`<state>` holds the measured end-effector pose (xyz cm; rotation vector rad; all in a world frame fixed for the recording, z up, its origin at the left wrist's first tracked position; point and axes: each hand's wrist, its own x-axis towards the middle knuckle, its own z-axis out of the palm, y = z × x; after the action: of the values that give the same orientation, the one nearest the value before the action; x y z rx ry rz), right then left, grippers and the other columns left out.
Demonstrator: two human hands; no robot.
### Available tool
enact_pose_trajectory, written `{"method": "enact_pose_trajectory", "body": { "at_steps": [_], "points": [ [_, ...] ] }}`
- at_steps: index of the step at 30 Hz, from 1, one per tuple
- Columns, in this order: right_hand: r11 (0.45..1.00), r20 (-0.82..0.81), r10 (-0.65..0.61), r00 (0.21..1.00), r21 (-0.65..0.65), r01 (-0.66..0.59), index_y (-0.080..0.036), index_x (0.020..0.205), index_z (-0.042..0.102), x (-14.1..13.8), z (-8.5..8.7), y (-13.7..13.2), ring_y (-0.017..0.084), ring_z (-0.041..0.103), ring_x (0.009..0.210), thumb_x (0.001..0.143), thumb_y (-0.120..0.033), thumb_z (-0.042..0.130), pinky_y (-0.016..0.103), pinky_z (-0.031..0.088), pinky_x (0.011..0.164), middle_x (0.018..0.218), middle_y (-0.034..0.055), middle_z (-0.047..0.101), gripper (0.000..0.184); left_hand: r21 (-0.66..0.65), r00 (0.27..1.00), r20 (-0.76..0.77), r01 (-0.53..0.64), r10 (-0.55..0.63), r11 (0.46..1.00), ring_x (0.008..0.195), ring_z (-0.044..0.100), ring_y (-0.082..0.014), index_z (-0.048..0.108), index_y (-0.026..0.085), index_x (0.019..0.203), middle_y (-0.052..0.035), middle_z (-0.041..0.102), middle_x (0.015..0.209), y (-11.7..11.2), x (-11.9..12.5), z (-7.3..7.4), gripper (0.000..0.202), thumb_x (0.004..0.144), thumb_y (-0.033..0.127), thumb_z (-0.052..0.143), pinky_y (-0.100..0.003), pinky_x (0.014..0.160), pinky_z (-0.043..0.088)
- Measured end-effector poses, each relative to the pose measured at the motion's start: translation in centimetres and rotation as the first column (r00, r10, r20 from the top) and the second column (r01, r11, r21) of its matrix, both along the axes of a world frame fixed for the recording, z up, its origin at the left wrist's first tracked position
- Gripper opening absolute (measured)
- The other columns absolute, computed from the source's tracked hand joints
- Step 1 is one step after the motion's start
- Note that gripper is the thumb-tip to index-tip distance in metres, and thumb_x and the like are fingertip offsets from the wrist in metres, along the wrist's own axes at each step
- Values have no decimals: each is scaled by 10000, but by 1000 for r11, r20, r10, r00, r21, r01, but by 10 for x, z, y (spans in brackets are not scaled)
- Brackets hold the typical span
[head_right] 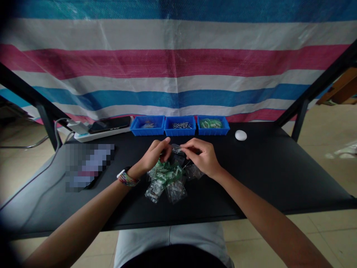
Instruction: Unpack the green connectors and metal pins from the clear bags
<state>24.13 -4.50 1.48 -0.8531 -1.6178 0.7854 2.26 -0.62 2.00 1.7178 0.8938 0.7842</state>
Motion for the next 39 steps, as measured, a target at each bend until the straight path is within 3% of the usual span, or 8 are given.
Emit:
{"method": "enact_pose_trajectory", "body": {
  "at_steps": [6, 12, 16, 21, 24, 29, 35, 39],
  "points": [
    [931, 167, -147, 975, 357, 79, -255, 984, 823, -1, 3, -2, 199, 751, 858, 1000, -202, 713, 355, 621, 757, 968, 64, 783, 122, -92, 999, 4, -46, 47, 995, 378, 451, -93, 592, 177, 472, -24, 494, 387, 2, 3, -2, 762, 1030, 677, 451, -256, 486, 343],
    [906, 217, -211, 953, 409, 108, -273, 1032, 820, 2, -3, -1, 204, 735, 893, 997, -180, 702, 367, 636, 745, 1094, 84, 736, 154, -100, 978, 206, 22, -1, 995, 583, 678, -148, 765, 143, 775, -72, 763, 712, 0, 8, -4, 431, 920, 547, 732, -238, 551, 473],
    [954, 185, -185, 965, 271, 131, -269, 1183, 765, 1, -6, 0, 165, 707, 816, 998, -197, 669, 354, 643, 727, 1233, 98, 685, 220, -46, 970, 240, -29, 39, 999, 598, 686, -150, 733, 158, 782, -43, 741, 683, 0, 9, -5, 404, 932, 534, 744, -236, 575, 495],
    [988, -88, 32, 996, -147, -44, -284, 1383, 609, 0, -11, 2, 155, 720, 739, 992, -361, 680, 318, 653, 636, 1138, 59, 680, 405, 31, 979, 196, -64, 57, 997, 639, 701, -154, 742, 157, 809, -43, 751, 707, 1, 7, -6, 376, 969, 496, 715, -236, 603, 487],
    [948, -204, 77, 976, -287, -134, -251, 1266, 655, 0, -10, 4, 150, 707, 667, 949, -453, 747, 307, 636, 586, 989, 19, 684, 386, 79, 988, 151, -55, 43, 995, 648, 680, -156, 774, 154, 859, -42, 749, 712, 0, 6, -5, 362, 980, 486, 699, -242, 605, 480],
    [932, -214, 59, 975, -338, -131, -203, 973, 692, -1, -10, 8, 136, 662, 590, 853, -477, 861, 275, 583, 542, 788, -7, 685, 344, 136, 994, 111, -25, 10, 990, 659, 662, -147, 776, 152, 846, -44, 753, 771, -2, 5, -6, 369, 979, 488, 703, -242, 615, 481],
    [986, -110, 5, 994, -162, -23, -213, 930, 704, -1, -9, 5, 137, 665, 601, 927, -418, 800, 279, 581, 572, 755, -10, 673, 226, 54, 991, 61, -120, 117, 991, 428, 496, -107, 630, 175, 511, -26, 538, 434, -1, 3, -4, 745, 1047, 658, 446, -252, 506, 374],
    [991, 47, -84, 995, 109, 78, -236, 961, 758, 2, -4, 1, 169, 717, 767, 990, -291, 721, 319, 619, 663, 958, 46, 714, 72, -78, 993, 114, -34, 43, 996, 466, 571, -127, 727, 157, 616, -56, 636, 508, 0, 4, 1, 673, 1020, 641, 491, -258, 537, 432]
  ]
}}
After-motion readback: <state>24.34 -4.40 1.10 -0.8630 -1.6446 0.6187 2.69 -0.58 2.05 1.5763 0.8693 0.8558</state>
